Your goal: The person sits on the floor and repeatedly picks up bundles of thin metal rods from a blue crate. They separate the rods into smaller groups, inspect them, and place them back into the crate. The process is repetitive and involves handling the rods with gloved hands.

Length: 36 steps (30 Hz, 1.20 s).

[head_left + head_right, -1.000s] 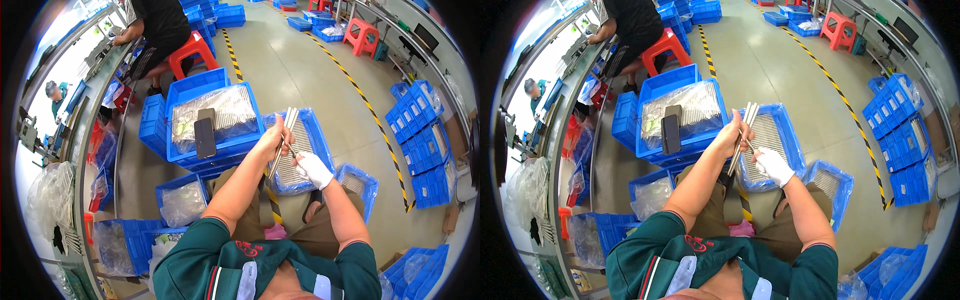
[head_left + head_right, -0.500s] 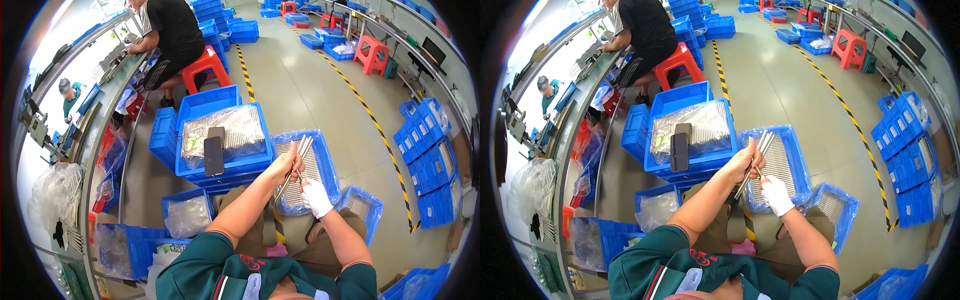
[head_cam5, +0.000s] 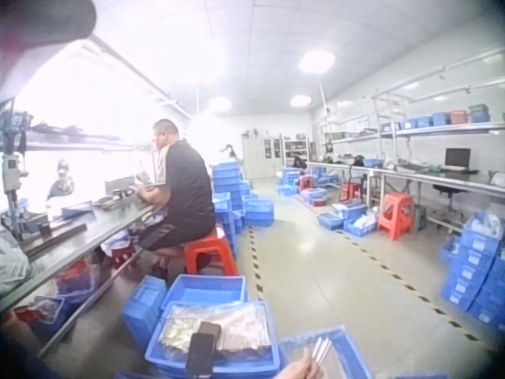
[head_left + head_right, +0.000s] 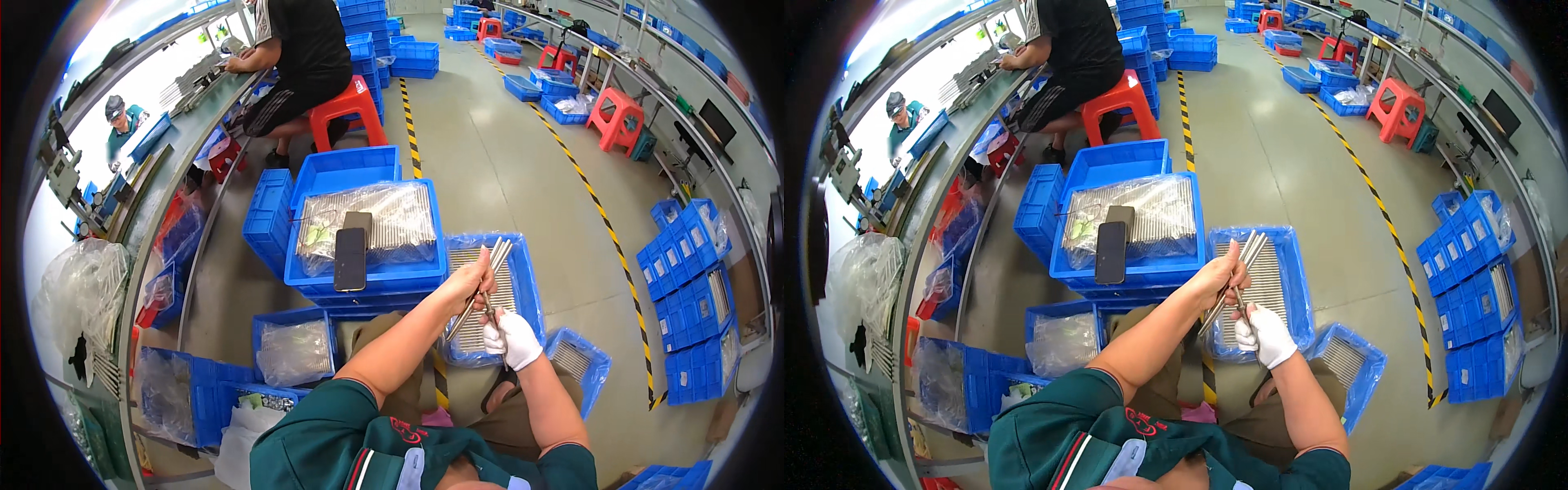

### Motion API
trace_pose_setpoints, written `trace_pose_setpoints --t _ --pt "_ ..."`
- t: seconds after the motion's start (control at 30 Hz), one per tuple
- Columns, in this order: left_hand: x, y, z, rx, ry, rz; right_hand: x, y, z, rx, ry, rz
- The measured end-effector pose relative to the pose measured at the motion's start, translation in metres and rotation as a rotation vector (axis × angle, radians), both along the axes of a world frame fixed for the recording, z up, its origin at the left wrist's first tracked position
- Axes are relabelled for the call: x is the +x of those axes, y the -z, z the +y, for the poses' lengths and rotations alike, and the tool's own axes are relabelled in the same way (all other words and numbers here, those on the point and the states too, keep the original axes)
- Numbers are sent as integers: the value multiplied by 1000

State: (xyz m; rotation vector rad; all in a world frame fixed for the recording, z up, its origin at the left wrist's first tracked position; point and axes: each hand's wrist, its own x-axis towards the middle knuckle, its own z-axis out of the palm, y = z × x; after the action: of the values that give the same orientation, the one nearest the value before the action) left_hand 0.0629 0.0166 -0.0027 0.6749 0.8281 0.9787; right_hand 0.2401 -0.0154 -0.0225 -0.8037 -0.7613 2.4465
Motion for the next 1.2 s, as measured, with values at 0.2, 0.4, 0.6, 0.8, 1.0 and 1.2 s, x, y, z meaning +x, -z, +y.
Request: trace_pose_setpoints --t 0.2,0.4,0.6,0.8,1.0,1.2 --pt "4 11 15 34 -281 -115 -6 3 8 -55 -15 54" --pt "7 15 30 85 -421 -161 -25 -9 5 -46 28 13" --pt "14 7 45 71 -529 -50 -41 -12 12 -109 103 115" --pt "16 11 59 78 -535 -24 -48 -7 23 -113 210 83" --pt "18 14 59 51 -570 -55 -53 -10 25 32 264 -244" --pt "19 14 58 78 -637 -93 -47 -15 29 154 190 -308"
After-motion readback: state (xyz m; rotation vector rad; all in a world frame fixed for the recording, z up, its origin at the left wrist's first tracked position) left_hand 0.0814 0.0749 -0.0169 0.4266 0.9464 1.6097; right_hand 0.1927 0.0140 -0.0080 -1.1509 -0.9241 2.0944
